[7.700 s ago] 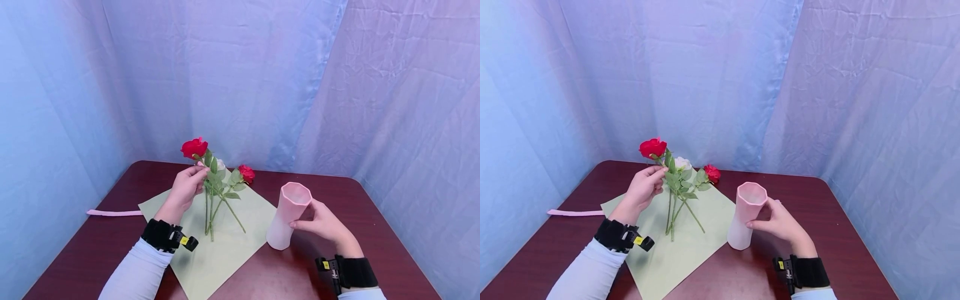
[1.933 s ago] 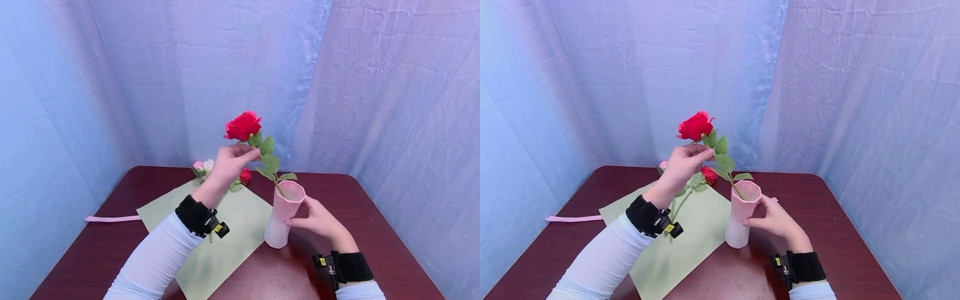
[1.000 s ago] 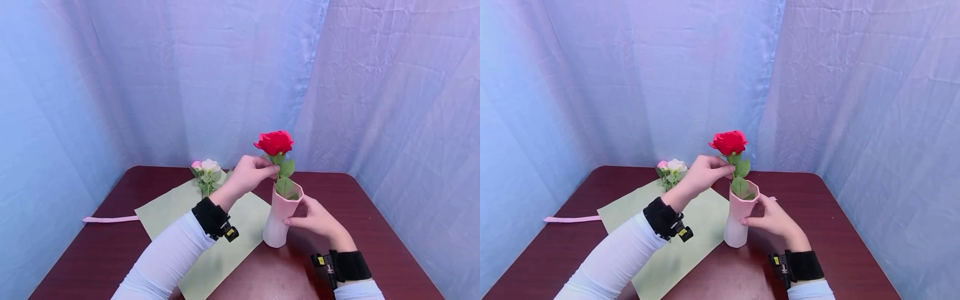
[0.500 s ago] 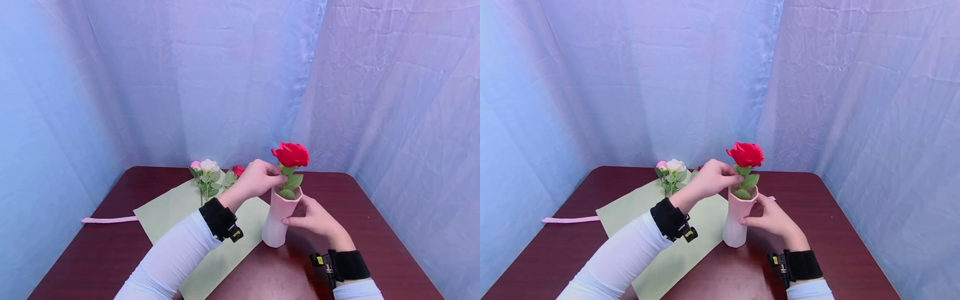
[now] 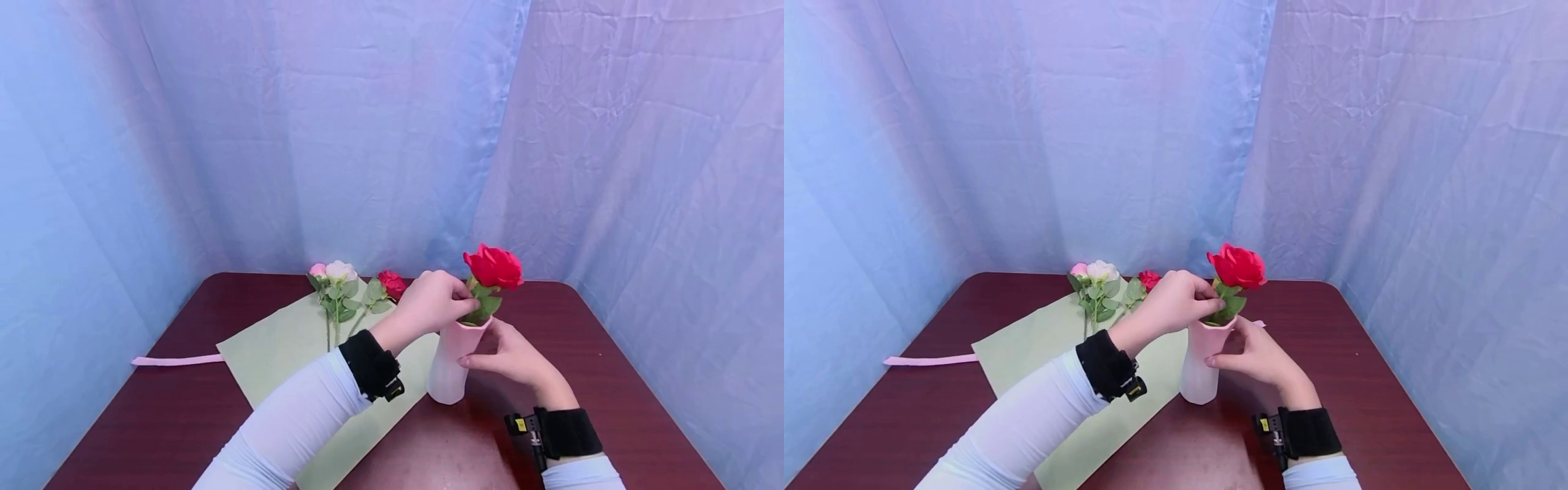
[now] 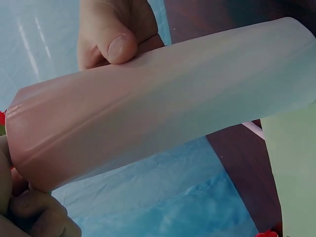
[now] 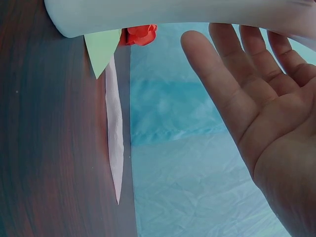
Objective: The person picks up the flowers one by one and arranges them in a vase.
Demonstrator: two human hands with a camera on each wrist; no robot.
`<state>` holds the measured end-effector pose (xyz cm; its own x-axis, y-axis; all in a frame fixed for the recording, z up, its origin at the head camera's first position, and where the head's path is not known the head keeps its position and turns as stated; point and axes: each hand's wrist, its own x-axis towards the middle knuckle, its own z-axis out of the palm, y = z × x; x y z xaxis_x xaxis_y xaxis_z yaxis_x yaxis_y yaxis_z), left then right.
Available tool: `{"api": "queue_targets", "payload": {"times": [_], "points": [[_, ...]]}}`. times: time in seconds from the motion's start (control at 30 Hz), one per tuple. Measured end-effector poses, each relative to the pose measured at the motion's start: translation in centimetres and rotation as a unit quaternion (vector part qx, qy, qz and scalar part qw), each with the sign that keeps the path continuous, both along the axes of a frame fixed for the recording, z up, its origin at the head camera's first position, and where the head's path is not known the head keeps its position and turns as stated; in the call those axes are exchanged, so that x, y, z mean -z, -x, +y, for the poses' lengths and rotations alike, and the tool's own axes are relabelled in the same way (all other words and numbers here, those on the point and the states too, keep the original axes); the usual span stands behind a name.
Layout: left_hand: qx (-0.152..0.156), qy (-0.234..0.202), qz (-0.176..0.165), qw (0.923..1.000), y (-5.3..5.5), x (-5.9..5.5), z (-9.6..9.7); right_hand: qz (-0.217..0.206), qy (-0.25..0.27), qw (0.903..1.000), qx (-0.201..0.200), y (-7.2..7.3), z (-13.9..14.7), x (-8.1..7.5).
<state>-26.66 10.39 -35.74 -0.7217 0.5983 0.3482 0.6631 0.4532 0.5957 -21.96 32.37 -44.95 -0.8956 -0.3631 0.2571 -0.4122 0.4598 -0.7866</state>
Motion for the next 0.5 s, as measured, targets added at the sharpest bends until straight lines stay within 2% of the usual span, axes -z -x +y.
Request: {"api": "queue_targets", "payload": {"times": [0.17, 0.4, 0.5], "points": [[-0.006, 0.003, 0.004, 1.0, -0.2, -0.2, -0.1, -0.007, 0.0, 1.0, -0.001, 0.0, -0.1, -0.1], [0.004, -0.037, -0.02, 0.9991, -0.4, -0.5, -1.0, -0.006, 0.001, 1.0, -0.003, -0.1, 0.0, -0.1], [0.002, -0.042, -0.008, 0.9991, -0.5, -0.6, -1.4, -0.006, 0.001, 1.0, 0.001, -0.2, 0.0, -0.2]]}}
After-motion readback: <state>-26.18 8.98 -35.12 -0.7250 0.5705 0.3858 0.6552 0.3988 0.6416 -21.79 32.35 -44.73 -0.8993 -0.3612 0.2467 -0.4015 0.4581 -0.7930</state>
